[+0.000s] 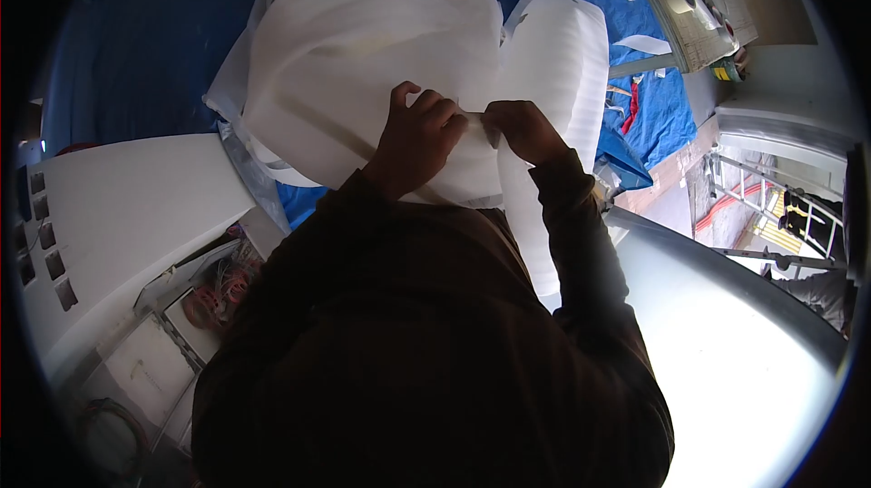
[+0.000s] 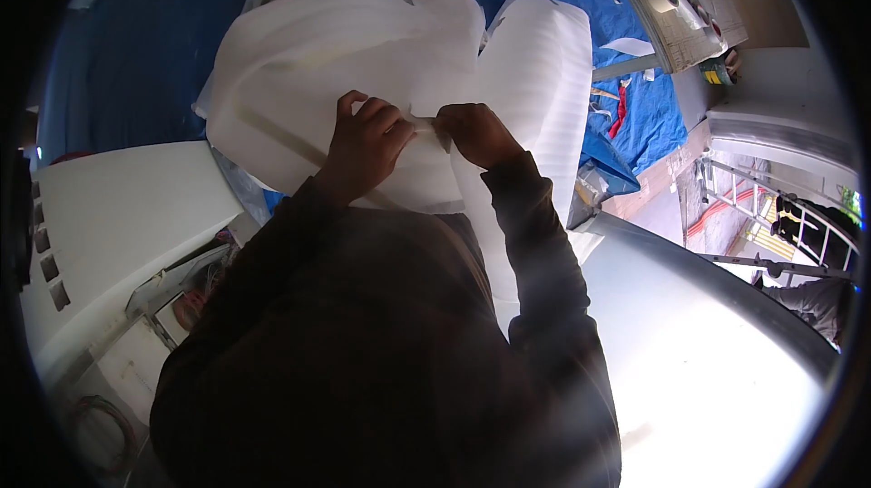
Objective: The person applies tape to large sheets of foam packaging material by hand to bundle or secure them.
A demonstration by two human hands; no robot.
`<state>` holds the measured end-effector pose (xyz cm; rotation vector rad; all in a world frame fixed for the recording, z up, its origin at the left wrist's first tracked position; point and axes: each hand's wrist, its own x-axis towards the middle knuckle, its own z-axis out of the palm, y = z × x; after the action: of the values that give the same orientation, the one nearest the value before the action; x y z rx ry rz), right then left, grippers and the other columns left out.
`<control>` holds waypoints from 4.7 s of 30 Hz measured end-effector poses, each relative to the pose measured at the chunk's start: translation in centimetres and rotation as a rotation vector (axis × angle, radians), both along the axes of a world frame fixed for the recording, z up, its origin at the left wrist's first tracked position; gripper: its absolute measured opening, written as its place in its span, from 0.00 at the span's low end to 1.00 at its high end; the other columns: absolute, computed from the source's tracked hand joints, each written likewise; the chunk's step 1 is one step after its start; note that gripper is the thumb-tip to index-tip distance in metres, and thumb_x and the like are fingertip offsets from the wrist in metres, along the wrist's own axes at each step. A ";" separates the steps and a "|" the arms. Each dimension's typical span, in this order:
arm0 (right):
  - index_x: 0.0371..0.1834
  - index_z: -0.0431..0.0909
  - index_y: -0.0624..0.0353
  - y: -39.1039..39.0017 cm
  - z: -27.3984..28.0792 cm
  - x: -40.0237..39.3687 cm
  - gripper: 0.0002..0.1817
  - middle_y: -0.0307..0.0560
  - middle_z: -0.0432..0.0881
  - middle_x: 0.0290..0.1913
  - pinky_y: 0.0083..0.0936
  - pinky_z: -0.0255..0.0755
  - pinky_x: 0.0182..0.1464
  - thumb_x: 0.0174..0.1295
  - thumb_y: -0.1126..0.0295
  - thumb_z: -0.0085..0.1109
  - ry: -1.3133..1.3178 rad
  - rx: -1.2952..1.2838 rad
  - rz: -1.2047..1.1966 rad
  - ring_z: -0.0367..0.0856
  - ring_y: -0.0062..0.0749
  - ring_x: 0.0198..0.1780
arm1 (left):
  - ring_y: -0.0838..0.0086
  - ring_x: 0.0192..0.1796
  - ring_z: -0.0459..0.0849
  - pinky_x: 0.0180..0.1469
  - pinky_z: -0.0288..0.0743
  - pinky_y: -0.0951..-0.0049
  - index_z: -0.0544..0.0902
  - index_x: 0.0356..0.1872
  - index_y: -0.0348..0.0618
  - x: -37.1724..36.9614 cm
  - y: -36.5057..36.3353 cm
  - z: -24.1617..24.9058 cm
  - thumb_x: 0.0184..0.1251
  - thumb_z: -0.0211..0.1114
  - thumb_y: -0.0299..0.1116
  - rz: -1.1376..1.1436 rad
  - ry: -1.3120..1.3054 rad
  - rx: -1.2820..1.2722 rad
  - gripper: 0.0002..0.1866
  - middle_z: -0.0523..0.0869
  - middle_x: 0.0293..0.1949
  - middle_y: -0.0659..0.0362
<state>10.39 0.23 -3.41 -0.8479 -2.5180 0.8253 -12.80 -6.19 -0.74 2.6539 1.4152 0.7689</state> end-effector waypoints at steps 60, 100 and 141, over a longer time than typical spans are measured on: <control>0.41 0.81 0.64 2.2 6.0 2.7 0.14 0.55 0.84 0.36 0.36 0.74 0.50 0.75 0.65 0.51 -0.066 -0.363 -0.069 0.82 0.49 0.40 | 0.54 0.42 0.83 0.44 0.79 0.56 0.80 0.39 0.38 3.0 -0.1 -0.1 0.63 0.65 0.20 -0.060 -0.273 -0.391 0.06 0.78 0.40 0.52; 0.47 0.84 0.55 -1.9 11.3 2.1 0.14 0.49 0.87 0.37 0.44 0.77 0.48 0.73 0.57 0.56 -0.355 -0.162 0.092 0.86 0.50 0.41 | 0.63 0.66 0.78 0.77 0.51 0.50 0.82 0.43 0.44 2.0 2.6 4.9 0.69 0.67 0.30 -0.316 -0.130 -0.306 0.05 0.86 0.49 0.57; 0.54 0.85 0.62 -14.2 21.3 63.3 0.14 0.50 0.87 0.54 0.30 0.80 0.58 0.74 0.69 0.54 -0.113 0.228 -1.582 0.86 0.39 0.55 | 0.41 0.58 0.83 0.59 0.76 0.49 0.81 0.54 0.43 -46.5 4.7 -5.6 0.82 0.41 0.51 1.116 -0.042 -0.102 0.25 0.86 0.53 0.43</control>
<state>73.69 -14.01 17.85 -2.2028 -1.1734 -0.0787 -59.27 -1.47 -6.37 1.5631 2.7865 0.7032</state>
